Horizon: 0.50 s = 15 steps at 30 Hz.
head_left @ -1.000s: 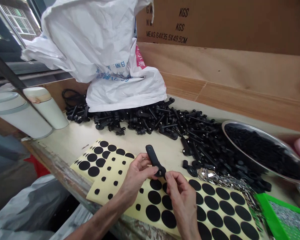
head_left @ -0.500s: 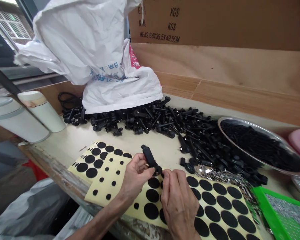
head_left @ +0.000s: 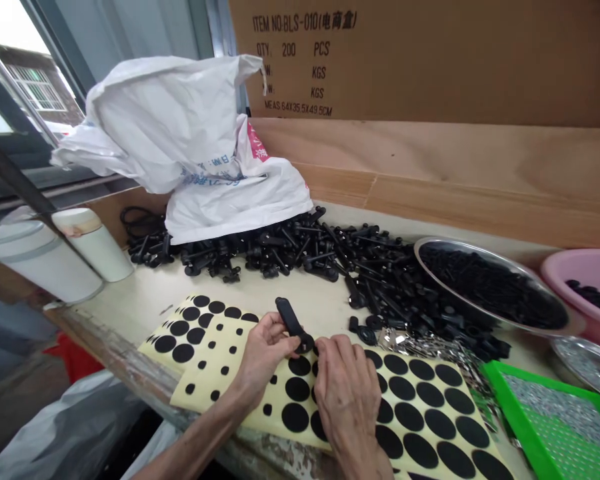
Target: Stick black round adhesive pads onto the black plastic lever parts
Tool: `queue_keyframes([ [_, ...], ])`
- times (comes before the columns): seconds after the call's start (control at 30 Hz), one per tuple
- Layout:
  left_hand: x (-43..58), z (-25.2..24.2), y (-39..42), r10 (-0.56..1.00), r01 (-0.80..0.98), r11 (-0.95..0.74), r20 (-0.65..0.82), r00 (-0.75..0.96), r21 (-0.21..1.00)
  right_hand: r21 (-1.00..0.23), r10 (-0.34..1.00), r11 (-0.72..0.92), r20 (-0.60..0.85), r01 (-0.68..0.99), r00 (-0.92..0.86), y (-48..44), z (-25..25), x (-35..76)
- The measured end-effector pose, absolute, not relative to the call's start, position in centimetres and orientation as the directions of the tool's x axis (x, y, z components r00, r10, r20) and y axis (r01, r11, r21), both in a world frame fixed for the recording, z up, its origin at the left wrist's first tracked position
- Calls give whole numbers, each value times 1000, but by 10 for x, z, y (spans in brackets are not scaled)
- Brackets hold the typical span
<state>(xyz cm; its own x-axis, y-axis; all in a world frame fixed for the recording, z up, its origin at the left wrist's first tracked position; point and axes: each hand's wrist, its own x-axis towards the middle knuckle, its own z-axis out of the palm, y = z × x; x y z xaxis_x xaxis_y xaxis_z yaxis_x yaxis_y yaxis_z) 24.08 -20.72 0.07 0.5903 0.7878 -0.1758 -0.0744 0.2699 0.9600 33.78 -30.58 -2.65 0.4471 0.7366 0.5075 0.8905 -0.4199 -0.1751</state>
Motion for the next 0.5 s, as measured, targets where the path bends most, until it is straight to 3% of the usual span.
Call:
queue_keyframes([
  [0.07,239,5,-211,781,-103,277,-161,603,955,-174,736,-435,497,883,460,-307,-27,343],
  [0.13,236,10,-215,777,-136,279,-140,614,951,-273,717,-424,482,864,504,-308,-27,350],
  [0.2,234,14,-219,780,-158,283,-131,612,946,-526,714,-307,423,793,558,-308,-25,355],
  [0.3,230,18,-223,760,-206,328,-128,638,922,-874,785,-45,269,484,559,-306,-20,351],
  [0.4,225,19,-228,749,-233,349,-121,651,907,-951,834,62,217,304,508,-303,-15,334],
  [0.5,207,20,-230,794,-175,288,-133,594,941,-934,878,80,231,348,418,-304,-12,319],
])
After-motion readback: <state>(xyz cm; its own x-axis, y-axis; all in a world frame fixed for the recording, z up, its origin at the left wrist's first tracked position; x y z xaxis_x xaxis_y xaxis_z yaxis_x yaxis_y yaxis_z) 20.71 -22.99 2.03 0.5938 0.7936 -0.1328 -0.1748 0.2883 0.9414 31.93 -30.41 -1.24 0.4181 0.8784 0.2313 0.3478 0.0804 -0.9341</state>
